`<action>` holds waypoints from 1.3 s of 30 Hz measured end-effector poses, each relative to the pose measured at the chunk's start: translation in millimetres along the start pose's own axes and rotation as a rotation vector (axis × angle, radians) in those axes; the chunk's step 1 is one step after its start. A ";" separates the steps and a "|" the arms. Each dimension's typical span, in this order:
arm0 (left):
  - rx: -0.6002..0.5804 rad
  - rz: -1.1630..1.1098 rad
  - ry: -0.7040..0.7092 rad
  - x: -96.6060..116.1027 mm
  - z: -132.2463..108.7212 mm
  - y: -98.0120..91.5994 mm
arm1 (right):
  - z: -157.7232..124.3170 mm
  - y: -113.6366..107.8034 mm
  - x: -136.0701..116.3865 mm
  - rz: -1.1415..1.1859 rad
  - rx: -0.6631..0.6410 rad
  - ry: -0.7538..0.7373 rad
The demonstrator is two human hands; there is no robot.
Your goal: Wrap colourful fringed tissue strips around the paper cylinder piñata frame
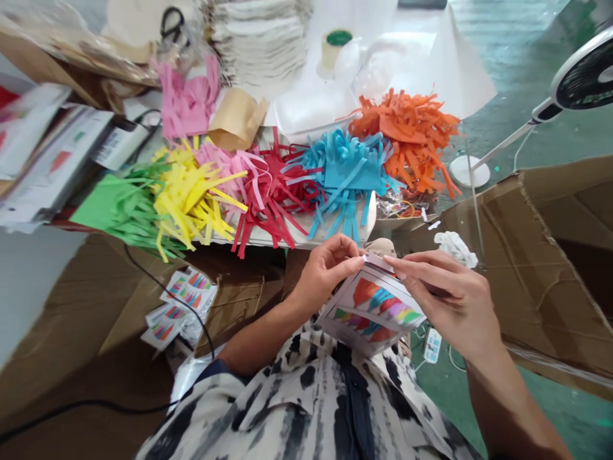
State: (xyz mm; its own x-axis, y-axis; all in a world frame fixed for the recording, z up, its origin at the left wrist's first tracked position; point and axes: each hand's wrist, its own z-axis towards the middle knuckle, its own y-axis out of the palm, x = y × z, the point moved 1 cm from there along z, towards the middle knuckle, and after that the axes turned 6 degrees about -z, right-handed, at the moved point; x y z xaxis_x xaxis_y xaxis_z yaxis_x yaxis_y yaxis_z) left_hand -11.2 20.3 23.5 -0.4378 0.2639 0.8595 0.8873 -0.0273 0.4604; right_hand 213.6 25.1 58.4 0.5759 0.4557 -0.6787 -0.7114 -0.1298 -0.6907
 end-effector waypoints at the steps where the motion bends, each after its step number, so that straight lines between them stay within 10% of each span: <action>1: 0.011 0.001 -0.004 0.6 0.7 0.5 | 0.7 0.0 -1.3 0.002 0.001 -0.007; 27: -0.215 0.550 0.478 2.6 -2.9 -19.0 | 5.1 1.0 -13.6 0.006 -0.002 0.032; 39: -0.119 0.390 0.392 -3.7 1.2 -22.0 | 10.7 4.0 -13.2 -0.020 -0.015 0.022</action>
State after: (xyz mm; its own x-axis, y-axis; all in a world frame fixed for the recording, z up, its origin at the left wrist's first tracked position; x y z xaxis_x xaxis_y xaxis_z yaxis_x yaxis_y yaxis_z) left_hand -28.9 21.1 10.0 -0.1215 -0.1649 0.9788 0.9818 -0.1651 0.0941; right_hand 198.8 28.0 67.2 0.5985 0.4388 -0.6702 -0.6940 -0.1339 -0.7074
